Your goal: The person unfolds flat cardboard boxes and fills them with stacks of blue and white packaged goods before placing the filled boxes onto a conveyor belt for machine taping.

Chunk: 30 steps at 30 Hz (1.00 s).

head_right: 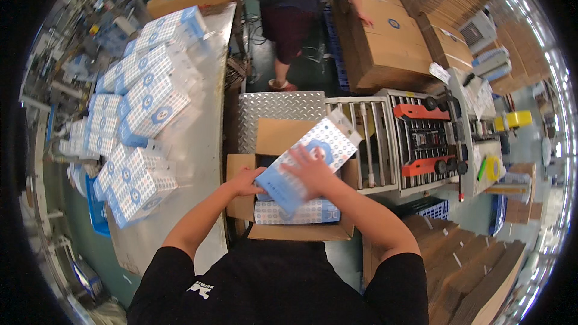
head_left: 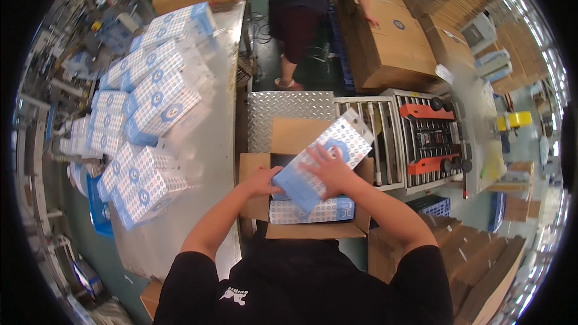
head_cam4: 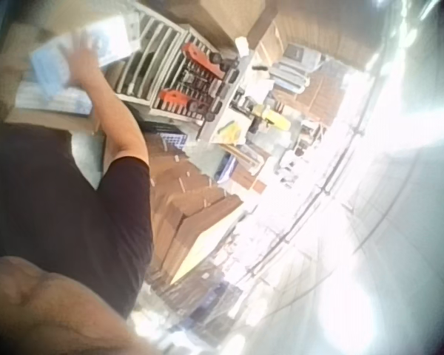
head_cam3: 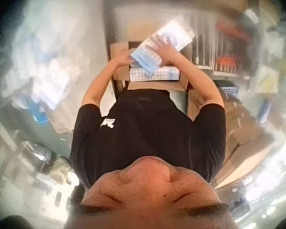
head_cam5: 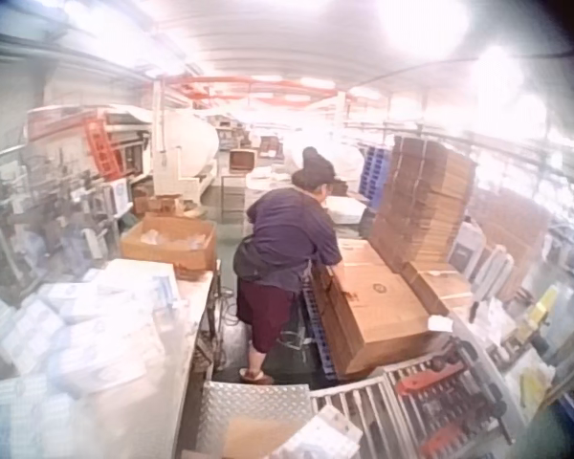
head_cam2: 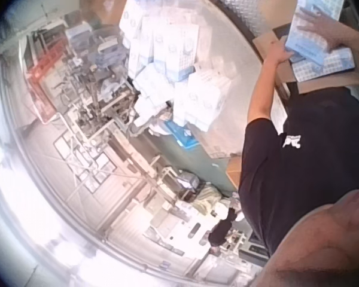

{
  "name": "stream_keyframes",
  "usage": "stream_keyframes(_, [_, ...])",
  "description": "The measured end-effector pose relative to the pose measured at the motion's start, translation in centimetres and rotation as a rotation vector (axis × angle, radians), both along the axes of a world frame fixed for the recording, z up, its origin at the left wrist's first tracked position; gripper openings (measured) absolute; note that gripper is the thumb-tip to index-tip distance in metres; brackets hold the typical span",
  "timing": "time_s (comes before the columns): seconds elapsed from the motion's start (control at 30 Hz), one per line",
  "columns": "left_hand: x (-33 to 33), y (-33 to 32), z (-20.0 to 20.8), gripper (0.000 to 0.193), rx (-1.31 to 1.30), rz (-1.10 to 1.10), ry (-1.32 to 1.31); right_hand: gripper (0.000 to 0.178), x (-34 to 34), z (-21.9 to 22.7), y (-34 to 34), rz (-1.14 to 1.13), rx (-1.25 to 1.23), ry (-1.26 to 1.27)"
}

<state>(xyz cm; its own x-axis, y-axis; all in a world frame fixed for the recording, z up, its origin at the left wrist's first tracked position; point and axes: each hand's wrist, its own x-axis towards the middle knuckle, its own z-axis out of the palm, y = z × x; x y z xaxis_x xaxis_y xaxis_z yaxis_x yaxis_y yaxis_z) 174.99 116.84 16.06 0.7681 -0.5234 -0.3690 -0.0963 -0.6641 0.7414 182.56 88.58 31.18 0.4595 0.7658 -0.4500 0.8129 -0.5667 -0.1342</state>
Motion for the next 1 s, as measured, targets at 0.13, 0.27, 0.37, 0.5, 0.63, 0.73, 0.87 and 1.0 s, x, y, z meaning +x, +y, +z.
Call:
stream_keyframes(0.13, [0.6,-1.0,-2.9,0.049,0.070,0.120,0.075,0.122,1.2,-3.4,-1.3,0.048,0.056,-0.140])
stream_keyframes(0.27, [0.1,-1.3,-3.0,0.053,-0.320,0.295,0.116,0.123,-0.6,-3.5,-0.4,-0.017,0.081,-0.083])
stream_keyframes(0.37, [-1.1,-1.2,-2.7,0.048,-0.328,0.509,-0.007,0.117,-1.9,-2.9,1.1,-0.053,0.145,-0.114])
stream_keyframes(0.5, [-1.9,-0.8,-5.2,0.049,-0.855,0.810,0.281,0.108,-6.0,-6.2,3.6,-0.170,0.236,-0.131])
stream_keyframes(0.63, [-0.7,-1.4,-4.7,0.050,-0.718,0.947,0.347,0.115,-5.6,-6.2,3.4,-0.091,0.208,-0.083])
stream_keyframes(0.73, [-1.3,-1.6,-6.4,0.043,-0.767,1.009,0.324,0.129,1.0,-2.7,0.8,-0.026,0.010,-0.046])
stream_keyframes(0.87, [0.9,-2.7,-4.6,0.034,-0.771,1.161,0.283,0.133,3.7,-3.7,-1.9,-0.105,-0.003,-0.095])
stream_keyframes(1.0, [4.8,0.9,-2.5,0.041,-0.935,1.171,0.255,0.125,1.4,-5.1,4.1,-0.196,0.156,-0.071])
